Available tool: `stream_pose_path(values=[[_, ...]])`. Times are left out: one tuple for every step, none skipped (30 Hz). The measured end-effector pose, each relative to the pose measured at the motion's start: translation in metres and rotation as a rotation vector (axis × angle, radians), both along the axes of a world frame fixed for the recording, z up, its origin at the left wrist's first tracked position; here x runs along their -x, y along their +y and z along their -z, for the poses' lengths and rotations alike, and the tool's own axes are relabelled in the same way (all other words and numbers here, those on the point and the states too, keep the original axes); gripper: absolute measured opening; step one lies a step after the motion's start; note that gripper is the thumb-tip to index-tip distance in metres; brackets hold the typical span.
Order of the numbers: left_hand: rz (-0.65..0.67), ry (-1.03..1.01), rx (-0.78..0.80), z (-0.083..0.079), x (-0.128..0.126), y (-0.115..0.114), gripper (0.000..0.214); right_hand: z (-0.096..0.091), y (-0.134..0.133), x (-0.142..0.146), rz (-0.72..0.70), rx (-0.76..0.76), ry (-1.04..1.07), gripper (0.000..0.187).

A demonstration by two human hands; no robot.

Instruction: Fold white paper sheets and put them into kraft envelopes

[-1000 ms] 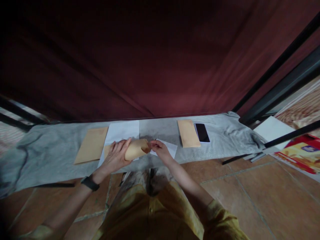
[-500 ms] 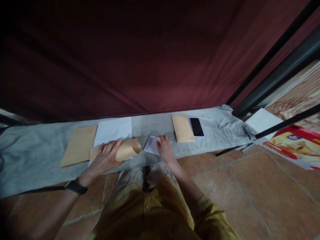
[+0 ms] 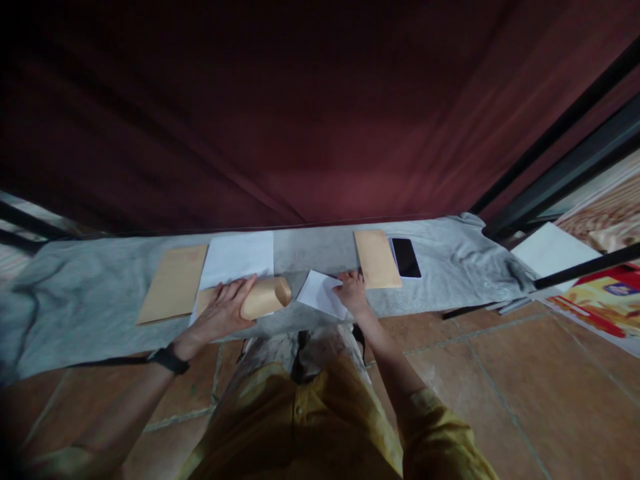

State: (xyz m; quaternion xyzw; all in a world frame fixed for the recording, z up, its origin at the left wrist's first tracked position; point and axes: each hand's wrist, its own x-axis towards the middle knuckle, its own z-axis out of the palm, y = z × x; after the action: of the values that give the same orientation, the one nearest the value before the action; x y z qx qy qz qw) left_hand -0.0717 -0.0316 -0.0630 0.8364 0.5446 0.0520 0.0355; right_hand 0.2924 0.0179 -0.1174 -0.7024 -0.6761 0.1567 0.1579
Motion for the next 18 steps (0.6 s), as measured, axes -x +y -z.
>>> stream_pose_path(values=[[0.001,-0.001,0.002,0.0,0.0,0.0,0.113,0.002,0.002,-0.002,-0.015,-0.009,0.056,0.021],[0.001,0.0,0.005,0.0,0.001,0.0,0.113,0.003,0.003,-0.003,-0.035,-0.017,0.115,0.018],[-0.001,0.0,0.007,0.0,0.001,0.001,0.114,0.004,0.004,-0.005,-0.056,-0.024,0.169,0.018],[-0.006,0.001,0.01,0.001,0.001,0.001,0.114,0.005,0.004,-0.007,-0.077,-0.028,0.208,0.019],[-0.011,0.002,0.012,0.001,0.001,0.001,0.114,0.006,0.005,-0.008,-0.1,-0.03,0.24,0.02],[-0.014,0.001,0.013,0.002,0.002,0.002,0.114,0.006,0.006,-0.009,-0.125,-0.029,0.278,0.02],[-0.015,-0.001,0.012,0.002,0.002,0.002,0.114,0.006,0.008,-0.011,-0.149,-0.025,0.334,0.019],[-0.014,-0.004,0.01,0.002,0.002,0.002,0.114,0.006,0.009,-0.013,-0.17,-0.016,0.417,0.017],[-0.011,-0.007,0.009,0.003,0.003,0.002,0.114,0.006,0.011,-0.014,-0.18,-0.005,0.514,0.016],[-0.008,-0.008,0.009,0.003,0.003,0.002,0.114,0.006,0.013,-0.016,-0.168,0.001,0.614,0.014],[-0.007,-0.006,0.01,0.003,0.003,0.002,0.114,0.007,0.014,-0.017,-0.135,-0.002,0.696,0.015],[-0.007,-0.002,0.012,0.002,0.003,0.002,0.115,0.008,0.015,-0.018,-0.085,-0.017,0.748,0.017],[-0.008,0.003,0.015,0.002,0.003,0.002,0.116,0.011,0.015,-0.019,-0.031,-0.04,0.775,0.022],[-0.01,0.008,0.019,0.002,0.002,0.002,0.116,0.014,0.014,-0.02,0.018,-0.067,0.784,0.027],[-0.012,0.01,0.022,0.002,0.002,0.003,0.116,0.017,0.012,-0.02,0.058,-0.088,0.785,0.032],[-0.014,0.011,0.026,0.001,0.002,0.003,0.115,0.022,0.008,-0.021,0.094,-0.101,0.789,0.037],[-0.012,0.011,0.029,0.001,0.002,0.003,0.115,0.026,0.004,-0.021,0.127,-0.104,0.799,0.04],[-0.008,0.012,0.032,0.001,0.002,0.004,0.114,0.031,-0.002,-0.021,0.167,-0.103,0.822,0.043]])
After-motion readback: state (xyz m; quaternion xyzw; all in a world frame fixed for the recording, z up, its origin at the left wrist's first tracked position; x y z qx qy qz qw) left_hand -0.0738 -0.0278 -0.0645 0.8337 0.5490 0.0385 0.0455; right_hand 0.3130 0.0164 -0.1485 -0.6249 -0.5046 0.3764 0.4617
